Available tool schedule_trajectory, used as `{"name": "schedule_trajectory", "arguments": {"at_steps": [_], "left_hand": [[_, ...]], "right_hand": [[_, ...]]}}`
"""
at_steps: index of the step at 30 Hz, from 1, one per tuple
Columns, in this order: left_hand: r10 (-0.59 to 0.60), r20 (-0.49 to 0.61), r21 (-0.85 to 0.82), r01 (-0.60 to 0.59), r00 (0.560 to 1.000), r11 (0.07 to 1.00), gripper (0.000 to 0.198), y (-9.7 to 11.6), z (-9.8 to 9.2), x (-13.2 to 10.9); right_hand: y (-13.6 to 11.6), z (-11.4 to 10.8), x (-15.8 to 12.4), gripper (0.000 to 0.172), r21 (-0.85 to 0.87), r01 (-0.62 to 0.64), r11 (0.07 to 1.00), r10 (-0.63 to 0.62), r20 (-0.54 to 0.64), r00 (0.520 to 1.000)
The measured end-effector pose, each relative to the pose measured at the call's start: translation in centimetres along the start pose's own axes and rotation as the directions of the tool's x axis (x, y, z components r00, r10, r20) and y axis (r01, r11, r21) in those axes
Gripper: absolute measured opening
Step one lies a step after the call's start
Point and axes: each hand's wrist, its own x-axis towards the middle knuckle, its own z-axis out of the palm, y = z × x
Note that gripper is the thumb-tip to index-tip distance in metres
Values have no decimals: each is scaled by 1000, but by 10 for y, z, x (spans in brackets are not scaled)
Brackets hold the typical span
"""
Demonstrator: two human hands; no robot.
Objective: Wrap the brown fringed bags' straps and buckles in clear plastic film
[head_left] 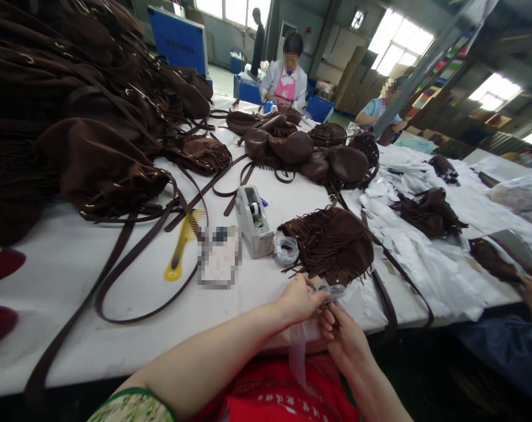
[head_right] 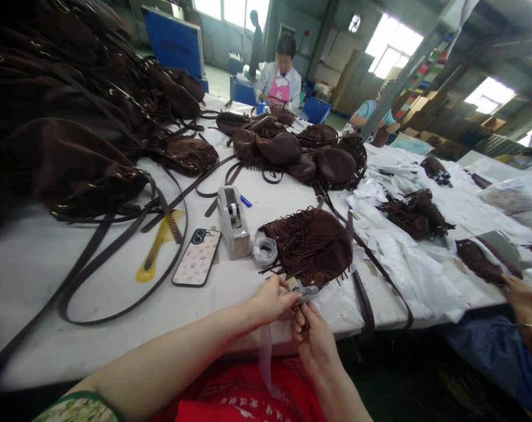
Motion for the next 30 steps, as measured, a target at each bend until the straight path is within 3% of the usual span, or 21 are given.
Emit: {"name": "schedule_trajectory", "arguments": {"at_steps": [5, 8, 11, 14, 18, 23, 26, 28, 30], "left_hand": [[113, 143, 35, -119, 983, 992, 25, 2, -6, 3], [209, 171, 118, -230, 963, 966, 25, 2, -10, 3], [288, 161, 301, -325, 944, 897, 31, 3, -14, 0], [320, 223, 409, -386, 921, 827, 34, 6, -18, -1], [290, 257, 426, -377, 922, 822, 34, 10, -22, 0], [194, 313, 203, -265, 930, 943, 36, 15, -30, 3], [170, 339, 120, -221, 925, 968, 38, 16, -33, 3], [174, 360, 135, -236, 916, 962, 39, 14, -33, 3], [199, 380, 174, -282, 903, 944, 39, 11, -31, 5]], "right_hand": [[2, -1, 0, 33, -12, -4, 1000, 4, -7, 1000], [0, -3, 0, 35, -104, 0, 995, -1, -4, 1000], [-2, -7, 3, 39, -231, 10, 973, -7, 14, 1000], [-5, -11, 8, 39, -318, 14, 948, -5, 30, 1000], [-8, -18, 7, 37, -456, 46, 889, -30, 42, 999], [-13, -32, -18, 48, -512, 315, 799, -255, 186, 949], [-20, -41, -28, 42, -656, 461, 597, -333, 320, 887], [-30, -43, -26, 24, -751, 564, 343, -408, 422, 810], [-45, -40, -17, 17, -768, 635, 81, -471, 532, 704]]}}
